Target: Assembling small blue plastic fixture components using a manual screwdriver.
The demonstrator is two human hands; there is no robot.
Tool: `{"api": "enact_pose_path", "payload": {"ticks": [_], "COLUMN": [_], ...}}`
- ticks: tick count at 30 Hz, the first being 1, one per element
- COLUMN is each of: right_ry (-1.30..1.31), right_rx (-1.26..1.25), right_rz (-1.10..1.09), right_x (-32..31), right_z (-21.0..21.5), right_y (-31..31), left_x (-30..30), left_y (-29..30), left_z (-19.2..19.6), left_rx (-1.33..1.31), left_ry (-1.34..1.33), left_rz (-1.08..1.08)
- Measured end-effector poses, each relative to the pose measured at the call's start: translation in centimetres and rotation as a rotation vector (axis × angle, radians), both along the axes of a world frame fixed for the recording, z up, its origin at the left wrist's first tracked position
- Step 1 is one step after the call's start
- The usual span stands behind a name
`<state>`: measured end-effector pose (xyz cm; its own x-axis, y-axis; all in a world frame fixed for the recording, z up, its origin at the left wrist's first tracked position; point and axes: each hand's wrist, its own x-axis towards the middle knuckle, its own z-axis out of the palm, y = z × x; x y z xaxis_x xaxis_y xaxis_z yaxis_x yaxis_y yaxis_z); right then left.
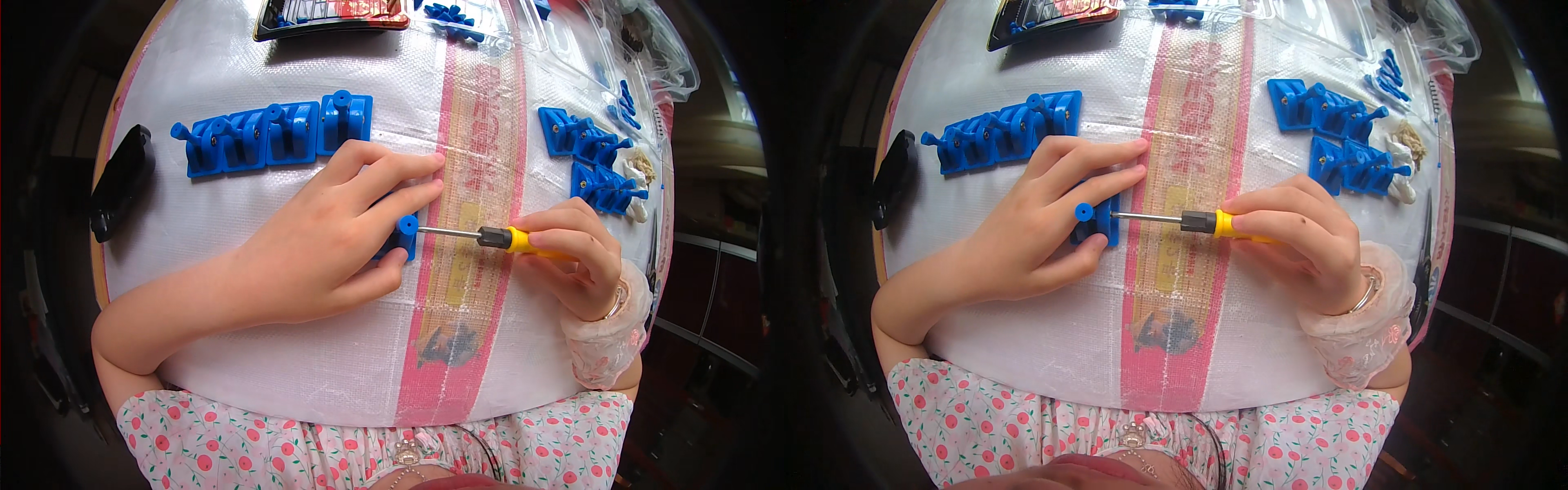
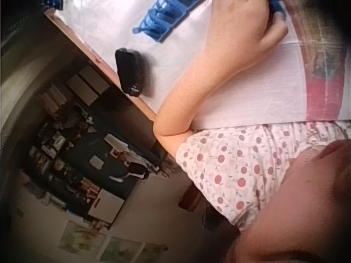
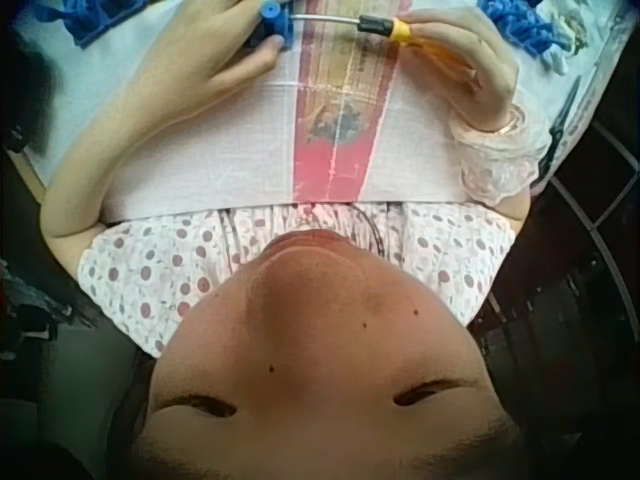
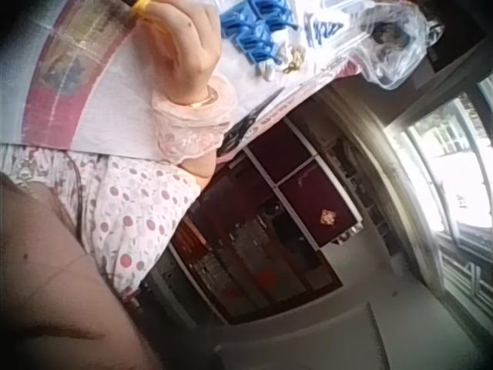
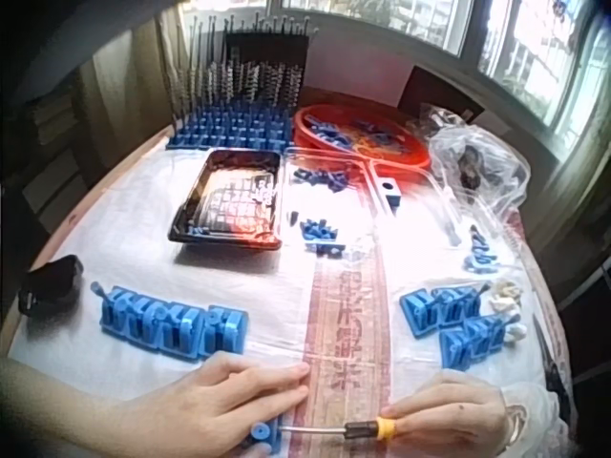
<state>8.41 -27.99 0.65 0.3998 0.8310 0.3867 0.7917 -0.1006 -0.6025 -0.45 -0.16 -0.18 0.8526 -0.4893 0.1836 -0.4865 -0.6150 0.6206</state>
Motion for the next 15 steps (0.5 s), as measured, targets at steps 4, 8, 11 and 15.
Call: {"api": "enact_pose_path", "payload": {"ticks": [4,8,11,15], "right_ry": [0.161,0.051,-0.014,0.104], "right_rx": [-0.015,-0.007,-0.005,-0.018], "right_rz": [-0.024,-0.002,0.014,-0.029], "right_x": [-0.48,-0.10,0.05,-0.44], "right_z": [-0.01,0.11,0.16,0.01], "right_y": [-0.42,-0.13,0.01,-0.10], "left_x": [0.04,0.03,0.04,0.03], "left_y": [0.03,-0.02,-0.05,-0.02], "left_z": [-0.02,-0.03,-0.06,-0.07], "left_rx": [0.003,-0.003,-0.005,-0.006], "left_ry": [-0.002,-0.005,-0.008,-0.009], "left_rz": [-0.002,-0.002,-0.001,-0.001]}}
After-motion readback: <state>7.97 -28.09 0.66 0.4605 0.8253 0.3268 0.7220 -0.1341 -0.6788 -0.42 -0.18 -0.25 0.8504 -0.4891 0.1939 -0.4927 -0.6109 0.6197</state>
